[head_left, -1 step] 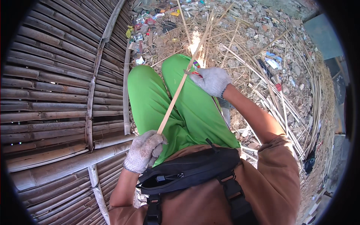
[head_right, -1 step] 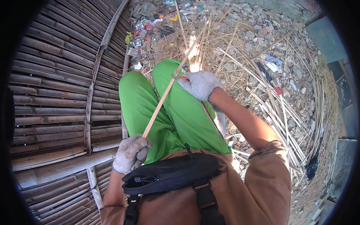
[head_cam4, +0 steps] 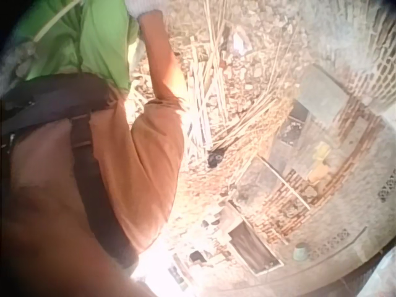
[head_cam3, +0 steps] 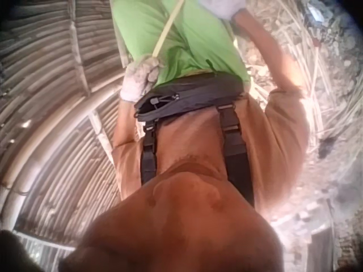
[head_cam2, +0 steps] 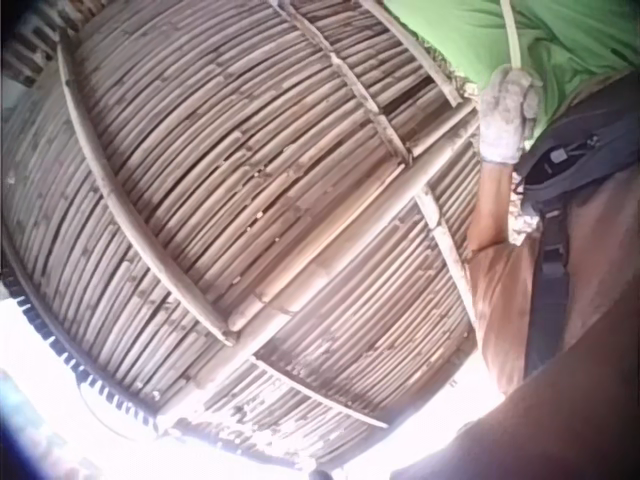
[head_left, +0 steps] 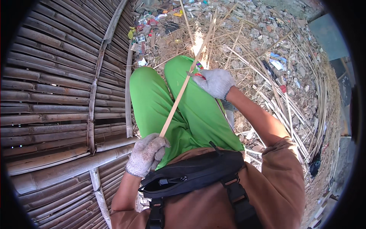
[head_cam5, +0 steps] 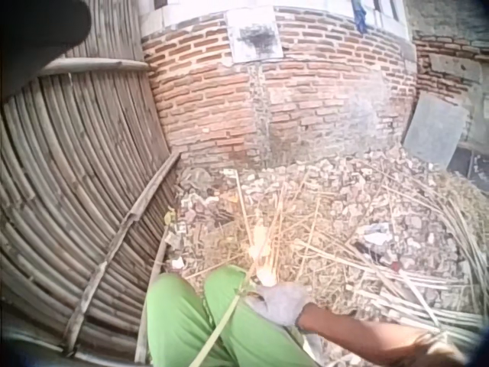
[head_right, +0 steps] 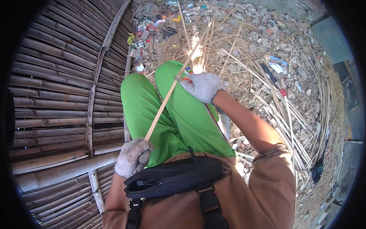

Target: The person shapes a thin strip of bamboo by shaving down the surface using a small red-handled blade. They hold the bamboo strip with one gloved hand and carefully scrape the wood with the blade, rotating the strip to even out the surface.

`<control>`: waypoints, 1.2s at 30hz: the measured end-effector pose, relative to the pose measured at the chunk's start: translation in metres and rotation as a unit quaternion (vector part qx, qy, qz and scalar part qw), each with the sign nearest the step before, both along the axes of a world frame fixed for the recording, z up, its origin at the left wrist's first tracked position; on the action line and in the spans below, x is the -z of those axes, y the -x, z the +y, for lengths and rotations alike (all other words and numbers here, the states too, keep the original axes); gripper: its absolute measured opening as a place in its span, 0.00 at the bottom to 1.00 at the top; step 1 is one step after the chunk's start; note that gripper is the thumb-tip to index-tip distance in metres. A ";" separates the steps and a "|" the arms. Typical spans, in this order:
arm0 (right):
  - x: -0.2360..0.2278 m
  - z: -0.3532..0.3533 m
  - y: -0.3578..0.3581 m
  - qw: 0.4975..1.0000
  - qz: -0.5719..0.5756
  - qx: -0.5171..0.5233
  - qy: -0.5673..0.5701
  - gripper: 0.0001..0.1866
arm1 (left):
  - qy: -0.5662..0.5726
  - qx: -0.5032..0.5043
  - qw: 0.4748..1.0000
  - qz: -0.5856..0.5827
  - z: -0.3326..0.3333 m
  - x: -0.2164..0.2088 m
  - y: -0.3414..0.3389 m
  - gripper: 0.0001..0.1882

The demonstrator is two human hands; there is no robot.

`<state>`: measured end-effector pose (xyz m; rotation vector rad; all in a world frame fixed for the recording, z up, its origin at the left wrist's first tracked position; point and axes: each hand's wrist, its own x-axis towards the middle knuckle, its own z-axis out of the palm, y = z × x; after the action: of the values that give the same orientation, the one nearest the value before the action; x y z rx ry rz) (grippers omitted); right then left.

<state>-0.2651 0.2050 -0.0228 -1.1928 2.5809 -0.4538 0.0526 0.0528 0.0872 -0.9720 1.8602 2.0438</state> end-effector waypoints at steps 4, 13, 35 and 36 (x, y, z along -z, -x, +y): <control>0.002 0.001 0.002 0.999 0.021 0.003 0.029 0.32 | -0.041 -0.047 0.998 -0.028 0.004 -0.004 0.006 0.16; -0.018 0.010 -0.020 0.997 -0.015 -0.070 -0.011 0.34 | -0.253 -0.095 0.959 0.084 0.009 0.055 0.049 0.16; 0.003 0.005 0.006 0.999 -0.017 -0.034 -0.010 0.40 | -0.438 -0.134 0.883 0.100 0.003 0.044 0.024 0.16; 0.005 0.004 0.009 0.999 -0.016 -0.036 -0.009 0.40 | -0.427 -0.133 0.890 0.095 0.000 0.040 0.018 0.15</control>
<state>-0.2745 0.2094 -0.0275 -1.2585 2.5001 -0.4299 0.0348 0.0531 0.0475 -0.7957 0.6926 2.7823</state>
